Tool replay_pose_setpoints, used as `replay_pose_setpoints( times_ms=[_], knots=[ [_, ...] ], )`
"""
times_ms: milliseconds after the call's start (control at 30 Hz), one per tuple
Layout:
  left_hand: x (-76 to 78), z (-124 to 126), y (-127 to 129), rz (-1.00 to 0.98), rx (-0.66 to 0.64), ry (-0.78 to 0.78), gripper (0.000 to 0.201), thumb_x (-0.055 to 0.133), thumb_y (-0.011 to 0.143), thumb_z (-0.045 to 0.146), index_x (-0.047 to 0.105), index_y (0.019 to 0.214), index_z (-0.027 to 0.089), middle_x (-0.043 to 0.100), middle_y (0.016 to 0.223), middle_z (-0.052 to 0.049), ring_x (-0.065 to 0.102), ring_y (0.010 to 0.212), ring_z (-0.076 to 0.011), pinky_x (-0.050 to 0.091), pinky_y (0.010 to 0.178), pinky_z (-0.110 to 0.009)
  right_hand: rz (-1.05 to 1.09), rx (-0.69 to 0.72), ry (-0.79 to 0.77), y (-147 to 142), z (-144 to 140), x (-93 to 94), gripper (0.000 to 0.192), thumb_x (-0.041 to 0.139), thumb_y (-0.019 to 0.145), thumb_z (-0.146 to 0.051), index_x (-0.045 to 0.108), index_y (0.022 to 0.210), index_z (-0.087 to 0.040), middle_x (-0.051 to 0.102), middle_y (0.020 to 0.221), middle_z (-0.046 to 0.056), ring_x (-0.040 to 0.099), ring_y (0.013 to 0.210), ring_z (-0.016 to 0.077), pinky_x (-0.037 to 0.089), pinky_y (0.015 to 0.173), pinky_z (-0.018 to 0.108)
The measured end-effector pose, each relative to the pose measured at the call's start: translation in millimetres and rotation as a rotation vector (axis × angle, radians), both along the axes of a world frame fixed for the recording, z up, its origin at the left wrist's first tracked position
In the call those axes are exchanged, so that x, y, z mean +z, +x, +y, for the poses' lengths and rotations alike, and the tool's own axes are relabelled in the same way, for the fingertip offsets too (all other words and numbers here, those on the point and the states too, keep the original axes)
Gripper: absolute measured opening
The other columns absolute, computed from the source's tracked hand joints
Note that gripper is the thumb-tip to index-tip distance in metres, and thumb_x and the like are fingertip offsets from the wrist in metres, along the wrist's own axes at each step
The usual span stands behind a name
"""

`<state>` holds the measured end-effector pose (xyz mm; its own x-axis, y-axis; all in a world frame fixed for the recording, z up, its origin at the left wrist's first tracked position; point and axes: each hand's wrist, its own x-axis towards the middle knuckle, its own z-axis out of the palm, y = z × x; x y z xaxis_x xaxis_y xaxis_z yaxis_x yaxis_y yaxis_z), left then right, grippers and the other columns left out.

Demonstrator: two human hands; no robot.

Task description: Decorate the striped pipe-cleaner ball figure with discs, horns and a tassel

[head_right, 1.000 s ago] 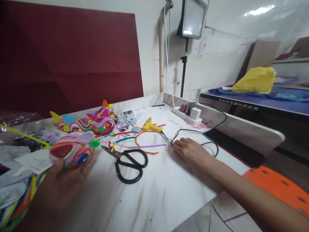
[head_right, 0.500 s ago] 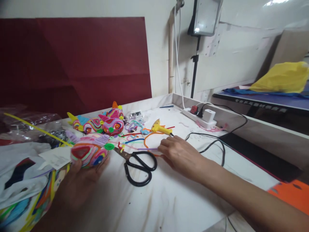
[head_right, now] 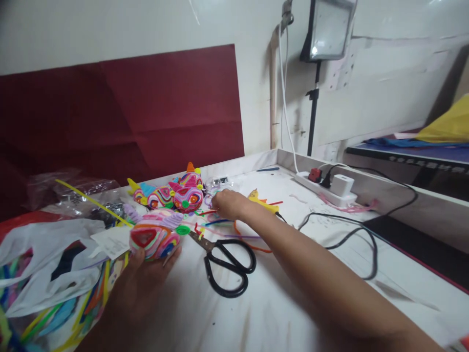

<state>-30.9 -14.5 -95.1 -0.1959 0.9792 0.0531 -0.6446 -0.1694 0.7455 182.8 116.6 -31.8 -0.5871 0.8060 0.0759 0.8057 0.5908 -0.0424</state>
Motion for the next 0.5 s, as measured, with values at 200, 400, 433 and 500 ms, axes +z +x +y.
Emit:
replay_pose_setpoints(
  times_ms=[200, 400, 433, 500],
  knots=[
    [-1.9, 0.0, -6.8, 0.017, -0.026, -0.052, 0.045, 0.087, 0.066, 0.038, 0.072, 0.107, 0.027, 0.074, 0.118, -0.006, 0.063, 0.119, -0.0297, 0.055, 0.097, -0.043, -0.010, -0.051, -0.053, -0.5, 28.3, -18.6, 0.016, 0.060, 0.092, -0.018, 0.071, 0.104, -0.015, 0.074, 0.103, 0.008, 0.068, 0.096, 0.0212, 0.052, 0.081, 0.034],
    [1.5, 1.3, -6.6, 0.007, 0.050, -0.119, 0.041, 0.090, 0.058, 0.039, 0.075, 0.094, 0.026, 0.077, 0.106, -0.004, 0.069, 0.106, -0.0269, 0.057, 0.088, -0.040, 0.005, -0.004, -0.031, 7.4, 43.8, -35.6, 0.012, 0.062, 0.092, -0.022, 0.071, 0.098, -0.015, 0.073, 0.102, 0.007, 0.067, 0.095, 0.0201, 0.051, 0.084, 0.035],
    [2.2, 1.5, -6.0, 0.003, 0.063, -0.134, 0.043, 0.092, 0.055, 0.038, 0.075, 0.093, 0.026, 0.077, 0.104, -0.003, 0.069, 0.104, -0.0267, 0.058, 0.086, -0.039, 0.013, 0.010, -0.025, 6.8, 45.2, -37.9, 0.013, 0.061, 0.092, -0.019, 0.072, 0.098, -0.015, 0.074, 0.102, 0.008, 0.067, 0.095, 0.0201, 0.050, 0.083, 0.033],
    [2.9, 1.9, -5.0, -0.001, 0.078, -0.150, 0.047, 0.094, 0.050, 0.038, 0.075, 0.091, 0.025, 0.078, 0.102, -0.003, 0.069, 0.102, -0.0265, 0.059, 0.082, -0.038, 0.027, 0.038, -0.017, 4.2, 46.6, -42.3, 0.017, 0.060, 0.090, -0.014, 0.074, 0.099, -0.016, 0.075, 0.102, 0.009, 0.067, 0.095, 0.0202, 0.048, 0.081, 0.028]
  ],
)
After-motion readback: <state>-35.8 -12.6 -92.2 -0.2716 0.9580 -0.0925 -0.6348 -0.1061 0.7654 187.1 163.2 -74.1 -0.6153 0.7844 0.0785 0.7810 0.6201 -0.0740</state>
